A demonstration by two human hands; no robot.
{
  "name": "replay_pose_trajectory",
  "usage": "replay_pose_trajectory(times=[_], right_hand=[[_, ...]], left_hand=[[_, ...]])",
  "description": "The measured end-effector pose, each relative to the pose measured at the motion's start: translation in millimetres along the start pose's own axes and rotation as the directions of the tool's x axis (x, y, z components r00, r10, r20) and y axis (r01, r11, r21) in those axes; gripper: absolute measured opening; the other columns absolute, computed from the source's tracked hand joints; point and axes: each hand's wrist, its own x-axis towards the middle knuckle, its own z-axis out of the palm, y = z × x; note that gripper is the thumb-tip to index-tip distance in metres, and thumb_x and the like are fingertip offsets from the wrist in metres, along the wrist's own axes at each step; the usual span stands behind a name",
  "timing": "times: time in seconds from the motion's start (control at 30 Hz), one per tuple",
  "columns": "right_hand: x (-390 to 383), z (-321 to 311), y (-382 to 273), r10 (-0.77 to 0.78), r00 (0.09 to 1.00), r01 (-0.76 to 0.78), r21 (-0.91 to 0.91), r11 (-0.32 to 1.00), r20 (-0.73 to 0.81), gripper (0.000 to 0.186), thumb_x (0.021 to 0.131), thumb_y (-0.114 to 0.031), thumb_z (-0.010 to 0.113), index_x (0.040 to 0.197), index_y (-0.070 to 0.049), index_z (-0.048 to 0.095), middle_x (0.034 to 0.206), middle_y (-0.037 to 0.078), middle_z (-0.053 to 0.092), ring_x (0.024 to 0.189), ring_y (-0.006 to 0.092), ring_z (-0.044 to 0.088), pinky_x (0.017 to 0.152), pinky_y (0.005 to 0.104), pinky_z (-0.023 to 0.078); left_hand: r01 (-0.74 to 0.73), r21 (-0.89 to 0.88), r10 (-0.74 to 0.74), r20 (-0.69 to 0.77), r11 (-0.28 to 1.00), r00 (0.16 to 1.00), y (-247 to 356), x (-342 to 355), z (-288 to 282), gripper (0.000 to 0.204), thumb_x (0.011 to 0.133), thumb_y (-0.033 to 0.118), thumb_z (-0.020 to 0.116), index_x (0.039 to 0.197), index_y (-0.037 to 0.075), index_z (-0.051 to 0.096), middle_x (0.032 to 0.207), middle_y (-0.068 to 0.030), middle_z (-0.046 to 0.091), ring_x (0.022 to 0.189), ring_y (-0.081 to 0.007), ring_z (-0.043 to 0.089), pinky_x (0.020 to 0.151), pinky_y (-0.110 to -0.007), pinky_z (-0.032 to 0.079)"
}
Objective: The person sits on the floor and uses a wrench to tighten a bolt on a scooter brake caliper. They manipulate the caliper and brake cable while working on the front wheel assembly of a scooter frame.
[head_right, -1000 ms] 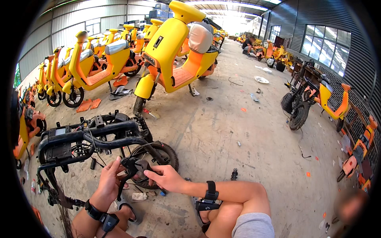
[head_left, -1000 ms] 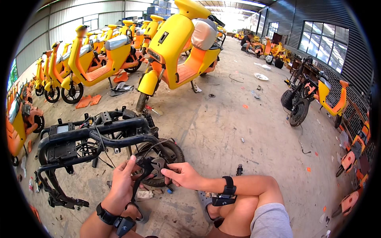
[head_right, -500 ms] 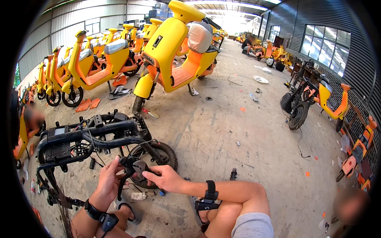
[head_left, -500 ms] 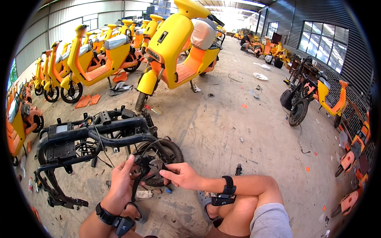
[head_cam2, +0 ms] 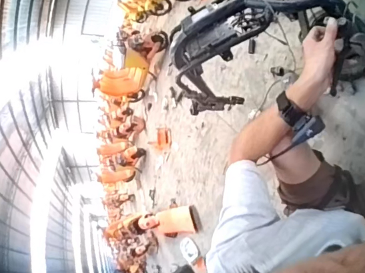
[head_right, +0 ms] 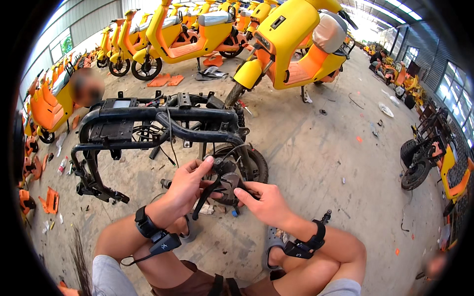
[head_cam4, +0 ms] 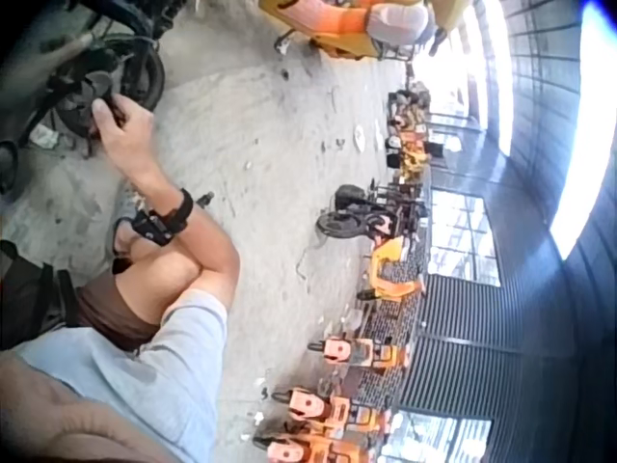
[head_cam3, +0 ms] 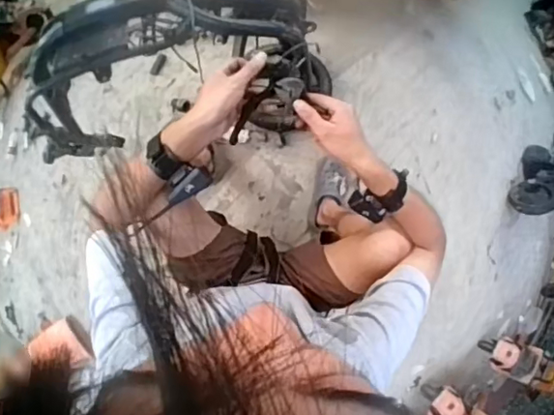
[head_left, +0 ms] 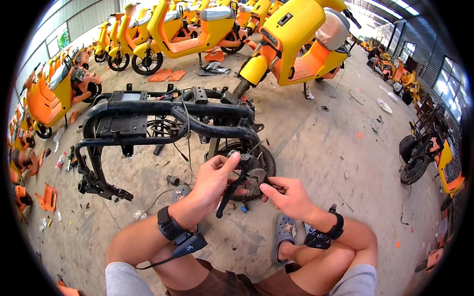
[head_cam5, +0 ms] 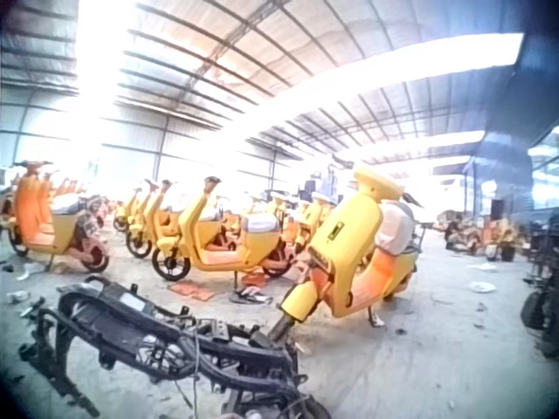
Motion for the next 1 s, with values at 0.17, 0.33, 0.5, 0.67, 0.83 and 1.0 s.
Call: replay_pose_trajectory(times=[0.17,0.33,0.5,0.67,0.83,1.0], right_hand=[[0.6,-10.0,-7.2,0.144,0.989,-0.145,-0.025,0.989,-0.014,0.030,0.096,-0.028,0.063,0.101,0.001,0.069,0.073,0.005,0.068,0.056,0.0064,0.055,0.051,0.0245,0.044],[2.6,-9.5,-4.9,0.091,0.996,-0.091,-0.040,0.995,-0.013,0.032,0.096,-0.031,0.063,0.101,0.000,0.069,0.071,0.005,0.068,0.051,0.0079,0.055,0.047,0.0254,0.044],[4.7,-8.2,-10.3,0.166,0.986,-0.165,-0.122,0.979,0.001,0.034,0.096,-0.033,0.062,0.101,0.001,0.069,0.070,0.006,0.068,0.051,0.0091,0.057,0.048,0.0257,0.045],[4.6,-11.0,-11.0,0.204,0.978,-0.197,-0.129,0.972,0.038,0.035,0.096,-0.033,0.062,0.095,0.002,0.068,0.070,0.006,0.067,0.050,0.0112,0.059,0.048,0.0264,0.046],[8.0,-8.3,-11.9,0.230,0.971,-0.222,-0.106,0.969,0.067,0.037,0.097,-0.035,0.060,0.092,0.001,0.066,0.071,0.006,0.067,0.050,0.0113,0.060,0.045,0.0270,0.046],[11.3,-12.7,-5.3,0.268,0.955,-0.256,-0.097,0.962,0.131,0.037,0.098,-0.037,0.058,0.095,0.000,0.066,0.074,0.005,0.067,0.049,0.0107,0.059,0.041,0.0269,0.046]], left_hand=[[-0.079,0.041,0.079,0.005,0.996,0.997,-9.1,3.3,3.0,0.036,0.097,0.033,0.062,0.093,-0.001,0.052,0.088,-0.0082,0.059,0.077,-0.0183,0.069,0.059,-0.034,0.062],[-0.128,0.143,0.132,-0.016,0.981,0.991,-18.1,5.6,4.8,0.038,0.096,0.035,0.063,0.092,-0.002,0.051,0.088,-0.0076,0.057,0.075,-0.0145,0.065,0.060,-0.031,0.062],[-0.162,0.175,0.169,-0.021,0.971,0.985,-24.0,4.7,3.6,0.034,0.098,0.030,0.061,0.095,-0.003,0.051,0.090,-0.0107,0.059,0.080,-0.0175,0.066,0.065,-0.033,0.062],[-0.238,0.274,0.254,-0.025,0.932,0.967,-30.5,4.9,5.5,0.034,0.096,0.029,0.064,0.091,-0.003,0.054,0.093,-0.0091,0.059,0.078,-0.0120,0.060,0.058,-0.028,0.058],[-0.266,0.369,0.303,-0.044,0.890,0.952,-38.9,8.9,4.6,0.031,0.097,0.027,0.063,0.092,-0.002,0.054,0.091,-0.0079,0.059,0.077,-0.0123,0.059,0.057,-0.027,0.055],[-0.317,0.267,0.342,-0.052,0.910,0.938,-43.7,6.2,11.4,0.028,0.098,0.025,0.061,0.092,0.000,0.052,0.085,-0.0049,0.057,0.073,-0.0110,0.059,0.056,-0.028,0.056]])
